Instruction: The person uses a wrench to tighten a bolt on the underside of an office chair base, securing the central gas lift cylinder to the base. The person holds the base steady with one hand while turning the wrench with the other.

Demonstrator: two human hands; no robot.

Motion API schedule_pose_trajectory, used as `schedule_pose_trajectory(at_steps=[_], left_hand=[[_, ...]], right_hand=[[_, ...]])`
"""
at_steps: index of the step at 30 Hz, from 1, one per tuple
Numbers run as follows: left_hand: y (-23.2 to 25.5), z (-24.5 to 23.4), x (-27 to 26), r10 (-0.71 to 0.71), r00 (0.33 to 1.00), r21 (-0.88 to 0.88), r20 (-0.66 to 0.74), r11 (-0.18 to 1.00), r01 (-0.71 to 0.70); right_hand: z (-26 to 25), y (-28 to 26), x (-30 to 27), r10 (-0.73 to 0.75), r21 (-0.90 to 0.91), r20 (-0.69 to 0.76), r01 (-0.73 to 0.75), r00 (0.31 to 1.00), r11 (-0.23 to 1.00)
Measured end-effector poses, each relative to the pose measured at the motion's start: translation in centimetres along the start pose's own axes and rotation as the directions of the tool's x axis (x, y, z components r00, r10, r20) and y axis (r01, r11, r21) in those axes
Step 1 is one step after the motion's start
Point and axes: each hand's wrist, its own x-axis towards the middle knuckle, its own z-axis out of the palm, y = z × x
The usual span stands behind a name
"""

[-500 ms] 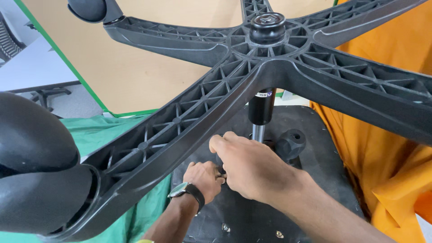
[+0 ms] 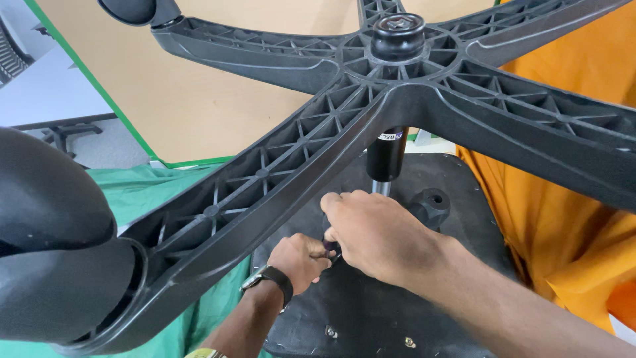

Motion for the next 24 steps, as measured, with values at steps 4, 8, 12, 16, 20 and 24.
schedule_pose_trajectory(at_steps=[4,8,12,16,20,24], left_hand=[[-0.6,0.3,0.3,-0.021,1.0,-0.035,0.007,0.999,0.022],[0.1,0.3,1.1,0.008,1.0,-0.039,0.004,0.999,-0.008],[0.3,0.0,1.1,0.011,0.996,0.086,-0.092,0.996,-0.003],[0.2,-0.2,1.2,0.125,0.979,0.201,-0.162,0.975,-0.091],[0.5,-0.1,1.5,0.034,0.986,0.115,-0.162,0.993,-0.015],[0.9,0.2,2.1,0.092,0.967,0.032,-0.239,0.996,-0.087]], right_hand=[[0.5,0.0,0.7,0.193,-0.055,0.024,-0.191,0.981,0.98],[0.2,0.8,1.1,0.237,-0.146,-0.024,-0.238,0.971,0.96],[0.7,0.6,1.8,0.236,-0.179,-0.078,-0.246,0.969,0.952],[1.5,0.2,2.9,0.345,-0.171,-0.056,-0.349,0.937,0.921],[1.9,0.5,4.2,0.431,-0.205,-0.089,-0.44,0.898,0.874],[1.3,1.3,4.8,0.64,-0.218,0.006,-0.624,0.768,0.751]])
